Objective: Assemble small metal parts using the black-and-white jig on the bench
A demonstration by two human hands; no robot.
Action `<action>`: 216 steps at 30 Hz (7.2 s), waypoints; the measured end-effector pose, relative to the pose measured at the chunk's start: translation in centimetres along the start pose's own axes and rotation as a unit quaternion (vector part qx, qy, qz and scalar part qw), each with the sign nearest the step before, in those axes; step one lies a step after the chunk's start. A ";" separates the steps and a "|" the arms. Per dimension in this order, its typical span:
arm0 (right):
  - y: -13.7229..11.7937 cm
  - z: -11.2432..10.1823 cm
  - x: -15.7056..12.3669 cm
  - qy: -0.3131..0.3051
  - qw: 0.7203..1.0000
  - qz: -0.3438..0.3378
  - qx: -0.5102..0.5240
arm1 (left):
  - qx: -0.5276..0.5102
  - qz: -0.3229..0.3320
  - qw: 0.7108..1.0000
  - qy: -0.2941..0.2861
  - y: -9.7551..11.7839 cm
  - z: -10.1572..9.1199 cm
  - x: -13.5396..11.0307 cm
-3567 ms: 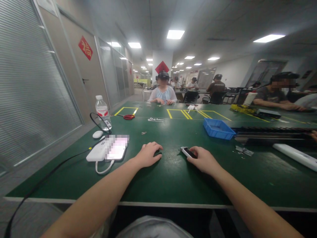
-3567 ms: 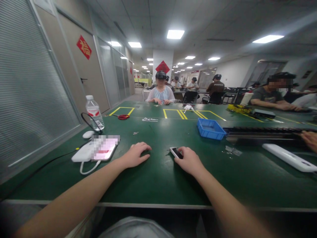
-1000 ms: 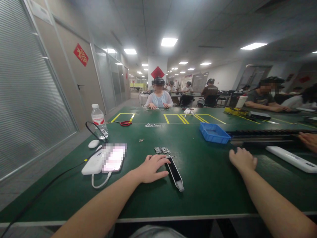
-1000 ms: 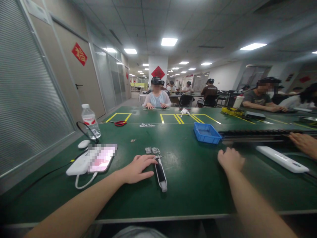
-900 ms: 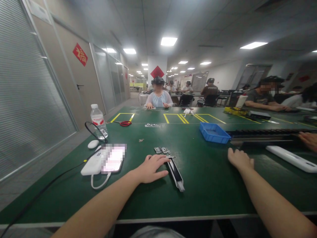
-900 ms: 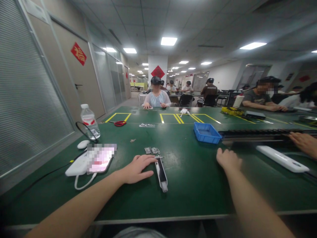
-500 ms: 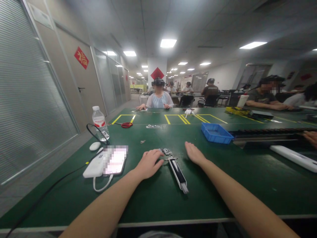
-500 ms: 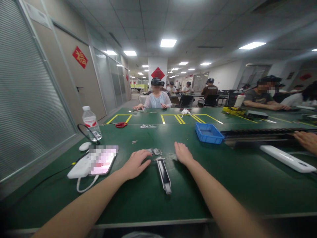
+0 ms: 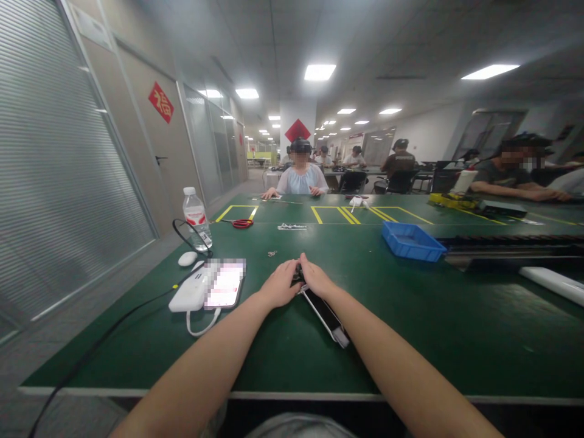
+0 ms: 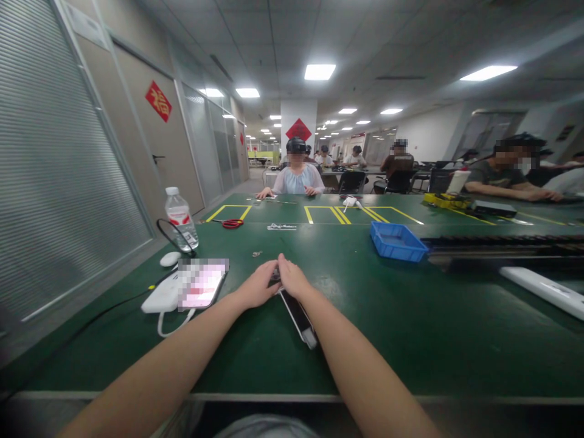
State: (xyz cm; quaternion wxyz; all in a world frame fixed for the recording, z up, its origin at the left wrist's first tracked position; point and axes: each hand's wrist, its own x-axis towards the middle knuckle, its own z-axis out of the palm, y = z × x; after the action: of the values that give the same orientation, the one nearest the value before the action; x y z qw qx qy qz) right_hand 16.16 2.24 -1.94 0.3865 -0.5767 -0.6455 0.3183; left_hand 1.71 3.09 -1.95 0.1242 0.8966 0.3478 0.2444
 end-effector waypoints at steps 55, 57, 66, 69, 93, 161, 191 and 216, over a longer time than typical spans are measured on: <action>1.2 -5.3 -4.0 -0.130 0.982 -0.066 -0.124 | 0.224 0.023 0.972 -0.061 -0.5 -2.1 -0.1; 1.1 -4.9 -4.1 -0.111 0.982 -0.082 -0.129 | 0.230 -0.004 0.972 -0.047 -0.7 -2.3 -0.1; 0.2 -3.4 -4.5 -0.055 0.991 -0.089 -0.082 | 0.153 -0.135 0.979 0.015 -1.0 -3.2 -0.6; -0.1 -3.2 -4.6 -0.039 0.992 -0.084 -0.087 | 0.163 -0.167 0.972 0.002 -0.4 -3.7 -1.3; -0.1 -2.9 -4.7 -0.035 0.981 -0.120 -0.149 | 0.120 -0.062 0.991 0.016 -3.7 -1.8 -1.3; 0.1 -2.8 -4.6 -0.047 0.981 -0.109 -0.154 | 0.160 -0.221 0.961 0.039 -3.1 -4.6 -1.7; 0.2 -2.9 -4.5 -0.049 0.978 -0.121 -0.160 | 0.181 -0.141 0.973 -0.027 -2.9 -5.4 -2.2; 0.1 -2.9 -4.6 -0.048 0.981 -0.115 -0.147 | -0.013 -0.187 0.974 0.130 -3.7 -4.8 -1.5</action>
State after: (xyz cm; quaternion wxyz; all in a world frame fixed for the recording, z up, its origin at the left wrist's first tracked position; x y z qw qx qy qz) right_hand 18.85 -2.45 -1.21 0.3005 -0.5332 -0.7650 0.2006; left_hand -3.84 4.97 0.12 0.1330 0.7747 0.5192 0.3354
